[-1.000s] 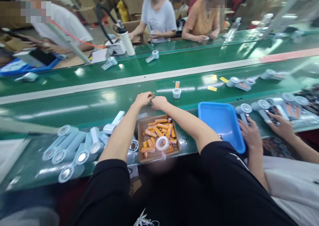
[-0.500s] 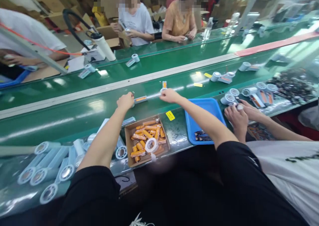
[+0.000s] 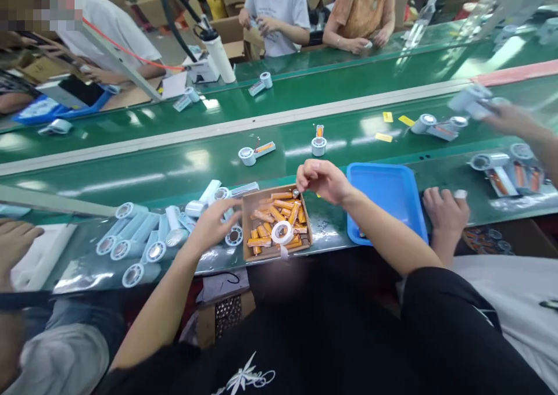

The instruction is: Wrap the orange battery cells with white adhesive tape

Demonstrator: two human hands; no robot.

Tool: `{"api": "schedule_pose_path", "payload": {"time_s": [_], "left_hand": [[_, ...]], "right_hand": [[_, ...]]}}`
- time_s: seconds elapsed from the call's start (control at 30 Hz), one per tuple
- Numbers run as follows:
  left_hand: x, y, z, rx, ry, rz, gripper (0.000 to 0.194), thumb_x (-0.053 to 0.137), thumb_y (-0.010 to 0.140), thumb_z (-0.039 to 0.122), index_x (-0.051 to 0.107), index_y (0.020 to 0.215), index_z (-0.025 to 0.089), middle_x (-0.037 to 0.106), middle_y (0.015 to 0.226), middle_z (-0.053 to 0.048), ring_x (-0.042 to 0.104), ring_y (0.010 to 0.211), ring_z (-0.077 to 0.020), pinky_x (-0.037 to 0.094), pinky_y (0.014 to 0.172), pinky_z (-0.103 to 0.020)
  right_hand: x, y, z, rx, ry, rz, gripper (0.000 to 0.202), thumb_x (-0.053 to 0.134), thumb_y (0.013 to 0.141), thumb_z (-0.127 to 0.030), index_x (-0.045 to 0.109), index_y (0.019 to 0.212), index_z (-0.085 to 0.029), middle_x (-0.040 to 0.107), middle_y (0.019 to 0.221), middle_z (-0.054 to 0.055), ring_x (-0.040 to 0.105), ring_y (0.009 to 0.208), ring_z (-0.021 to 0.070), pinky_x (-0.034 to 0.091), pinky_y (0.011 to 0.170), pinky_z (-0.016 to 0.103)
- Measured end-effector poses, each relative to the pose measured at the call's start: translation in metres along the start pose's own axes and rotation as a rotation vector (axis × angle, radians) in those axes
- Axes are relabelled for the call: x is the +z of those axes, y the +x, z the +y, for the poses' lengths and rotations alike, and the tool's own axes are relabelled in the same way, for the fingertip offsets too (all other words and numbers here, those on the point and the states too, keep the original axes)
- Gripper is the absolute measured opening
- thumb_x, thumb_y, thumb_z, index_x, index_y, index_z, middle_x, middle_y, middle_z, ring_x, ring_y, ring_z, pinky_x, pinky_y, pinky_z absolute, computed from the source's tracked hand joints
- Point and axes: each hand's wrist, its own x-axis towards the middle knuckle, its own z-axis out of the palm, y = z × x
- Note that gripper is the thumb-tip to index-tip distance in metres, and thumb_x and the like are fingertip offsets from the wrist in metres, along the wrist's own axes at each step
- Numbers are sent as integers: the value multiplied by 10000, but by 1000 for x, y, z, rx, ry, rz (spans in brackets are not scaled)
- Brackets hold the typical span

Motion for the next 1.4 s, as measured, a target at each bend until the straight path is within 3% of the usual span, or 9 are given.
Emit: {"api": "schedule_pose_path", "payload": {"time_s": [0.1, 0.2, 0.3, 0.43, 0.9, 1.07, 1.23, 1.4], "left_hand": [[11, -66, 9, 89, 50, 164, 247, 619, 1003, 291, 685, 1227, 208, 756, 1228, -97, 672, 1201, -265, 522, 1089, -465], [27, -107, 18, 65, 79, 336, 265, 652, 972, 185, 672, 1235, 205, 754, 1194, -104, 654, 1238, -280, 510, 1102, -489], [41, -129, 28, -12, 74, 453, 269, 666, 953, 149, 673, 1218, 188, 749, 1164, -118, 656, 1234, -291, 515, 1090, -498], [51, -142, 34, -92, 58, 509, 229, 659, 957, 148, 685, 1182, 179, 750, 1135, -121, 673, 1201, -289, 520, 1081, -500], [59, -138, 30, -112, 54, 490, 219, 644, 973, 164, 691, 1187, 172, 748, 1126, -120, 669, 1177, -284, 528, 1057, -500], [57, -131, 43, 46, 98, 467, 257, 689, 923, 81, 691, 1162, 174, 752, 1104, -115, 664, 1154, -279, 545, 1031, -483], [61, -98, 78, 225, 86, 315, 367, 705, 915, 78, 674, 1261, 197, 752, 1200, -97, 619, 1224, -282, 535, 1066, -467], [79, -50, 96, 208, 193, 59, 384, 619, 987, 183, 665, 1367, 210, 730, 1305, -110, 545, 1338, -341, 496, 1105, -535]], "right_hand": [[32, -22, 2, -30, 356, 44, 464, 581, 906, -472, 353, 587, -224, 432, 585, -15, 482, 566, 158, 400, 584, 297], [50, -36, 2, -51, 462, 103, 442, 555, 922, -394, 321, 586, -226, 374, 567, -15, 409, 541, 155, 374, 551, 289], [60, -45, 1, -68, 490, 125, 440, 540, 926, -374, 308, 582, -226, 356, 552, -14, 375, 522, 152, 367, 539, 289], [70, -53, -4, -84, 503, 121, 449, 550, 920, -361, 296, 577, -225, 351, 531, -18, 362, 508, 148, 357, 532, 283], [72, -65, -5, -149, 541, 19, 438, 485, 981, -323, 325, 585, -226, 370, 546, -18, 384, 510, 147, 333, 536, 289], [72, -66, -4, -143, 559, 5, 443, 513, 973, -326, 338, 579, -222, 370, 537, -22, 396, 502, 145, 336, 535, 286], [76, -67, -1, -135, 557, -1, 437, 517, 970, -327, 349, 581, -221, 384, 536, -21, 401, 500, 146, 361, 545, 287], [79, -68, 3, -126, 544, 23, 446, 529, 963, -342, 338, 577, -225, 377, 527, -23, 380, 487, 144, 369, 542, 294]]}}
